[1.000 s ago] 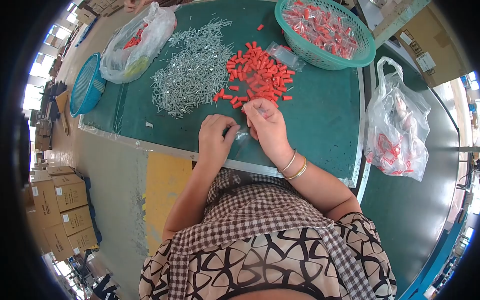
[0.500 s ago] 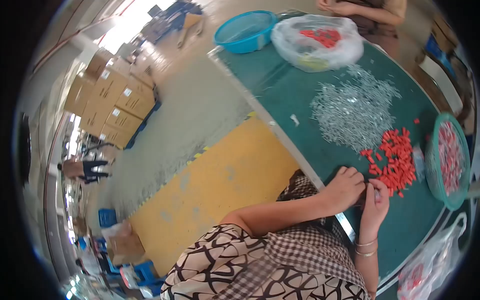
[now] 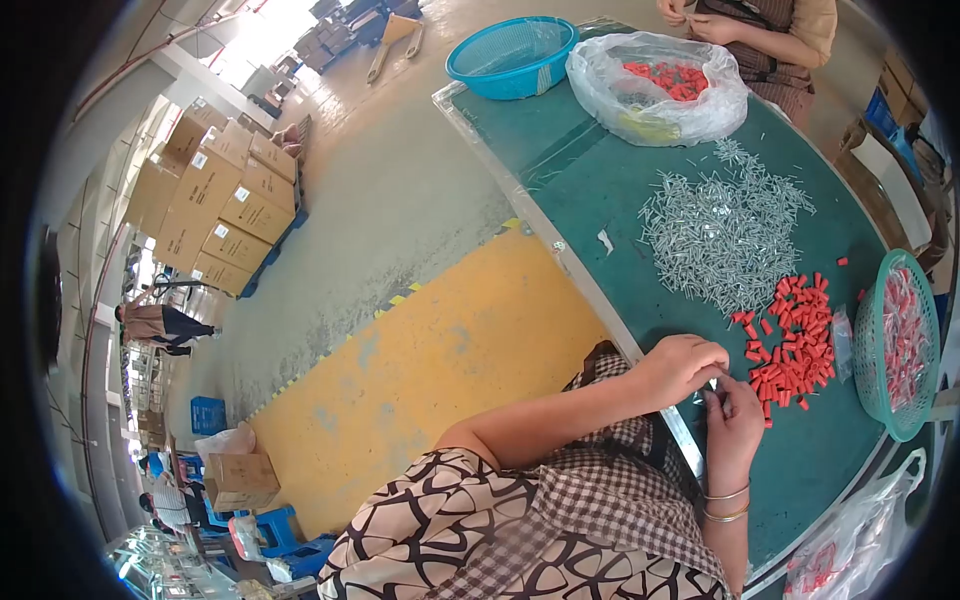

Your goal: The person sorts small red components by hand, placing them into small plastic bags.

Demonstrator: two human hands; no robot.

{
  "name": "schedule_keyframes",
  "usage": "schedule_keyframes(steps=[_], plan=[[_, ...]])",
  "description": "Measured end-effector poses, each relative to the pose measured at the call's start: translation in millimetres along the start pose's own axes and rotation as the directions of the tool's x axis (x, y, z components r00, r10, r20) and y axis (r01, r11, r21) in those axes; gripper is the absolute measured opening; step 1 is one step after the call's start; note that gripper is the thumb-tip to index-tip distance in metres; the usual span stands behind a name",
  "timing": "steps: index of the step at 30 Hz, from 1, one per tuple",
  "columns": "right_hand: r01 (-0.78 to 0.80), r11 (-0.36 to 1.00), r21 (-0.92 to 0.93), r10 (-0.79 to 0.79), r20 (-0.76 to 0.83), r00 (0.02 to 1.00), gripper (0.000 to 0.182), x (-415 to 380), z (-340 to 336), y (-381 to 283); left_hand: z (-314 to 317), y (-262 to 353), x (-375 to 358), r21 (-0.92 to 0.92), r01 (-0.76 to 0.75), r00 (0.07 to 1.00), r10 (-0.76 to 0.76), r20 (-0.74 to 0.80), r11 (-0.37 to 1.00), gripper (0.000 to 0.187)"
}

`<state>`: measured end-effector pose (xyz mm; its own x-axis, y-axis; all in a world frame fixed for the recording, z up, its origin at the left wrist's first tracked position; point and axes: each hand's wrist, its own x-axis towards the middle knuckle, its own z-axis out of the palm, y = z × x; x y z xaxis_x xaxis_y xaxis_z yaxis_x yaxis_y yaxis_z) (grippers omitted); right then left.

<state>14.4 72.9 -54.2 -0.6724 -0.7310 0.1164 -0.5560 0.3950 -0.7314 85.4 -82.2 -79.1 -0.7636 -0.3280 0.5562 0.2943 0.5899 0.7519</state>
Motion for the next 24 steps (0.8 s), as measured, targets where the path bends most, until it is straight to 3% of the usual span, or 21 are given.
schedule_keyframes(steps=[3, 6, 9, 12, 13, 16, 19, 22, 24], plan=[[-0.053, 0.952, 0.302, 0.063, -0.023, 0.998, 0.018, 1.4, 3.8, 11.0, -8.1, 3.1, 6.6, 0.069, -0.115, 0.992, 0.111, 0.055, 0.991, 0.022], [-0.206, 0.912, 0.354, 0.191, 0.077, 0.979, 0.011, 2.4, 3.8, 22.6, -11.6, 4.9, 11.6, 0.064, -0.068, 0.985, 0.057, 0.161, 0.996, 0.029], [-0.285, 0.695, 0.66, 0.255, 0.145, 0.956, 0.006, 4.5, 1.1, 16.2, -15.8, 8.6, 15.6, -0.107, 0.185, 0.963, -0.159, 0.216, 0.977, 0.037], [-0.203, 0.525, 0.826, 0.351, 0.007, 0.936, 0.006, 8.4, 10.1, 15.7, -10.0, 14.1, 12.1, -0.361, 0.43, 0.899, -0.356, 0.256, 0.827, 0.035], [-0.202, 0.534, 0.821, 0.345, 0.006, 0.939, 0.006, 8.2, 10.6, 15.9, -6.4, 12.9, 10.5, -0.35, 0.416, 0.907, -0.356, 0.225, 0.839, 0.021], [-0.212, 0.553, 0.806, 0.339, 0.014, 0.941, 0.006, 12.3, 11.2, 13.4, -4.1, 5.8, 12.4, -0.283, 0.434, 0.9, -0.423, 0.102, 0.855, 0.01], [-0.256, 0.59, 0.766, 0.35, 0.043, 0.936, 0.008, 17.3, 7.9, 3.2, -17.6, 2.1, 17.7, -0.155, 0.336, 0.938, -0.315, 0.143, 0.929, 0.007], [-0.283, 0.666, 0.69, 0.324, 0.074, 0.943, 0.008, 20.6, 5.5, -1.0, -38.6, 3.6, 25.2, 0.013, 0.125, 0.945, -0.123, 0.304, 0.992, 0.008], [-0.283, 0.695, 0.661, 0.296, 0.096, 0.95, 0.007, 32.9, 11.6, 5.4, -44.4, -5.1, 34.9, 0.055, 0.123, 0.943, -0.134, 0.305, 0.991, 0.008]])
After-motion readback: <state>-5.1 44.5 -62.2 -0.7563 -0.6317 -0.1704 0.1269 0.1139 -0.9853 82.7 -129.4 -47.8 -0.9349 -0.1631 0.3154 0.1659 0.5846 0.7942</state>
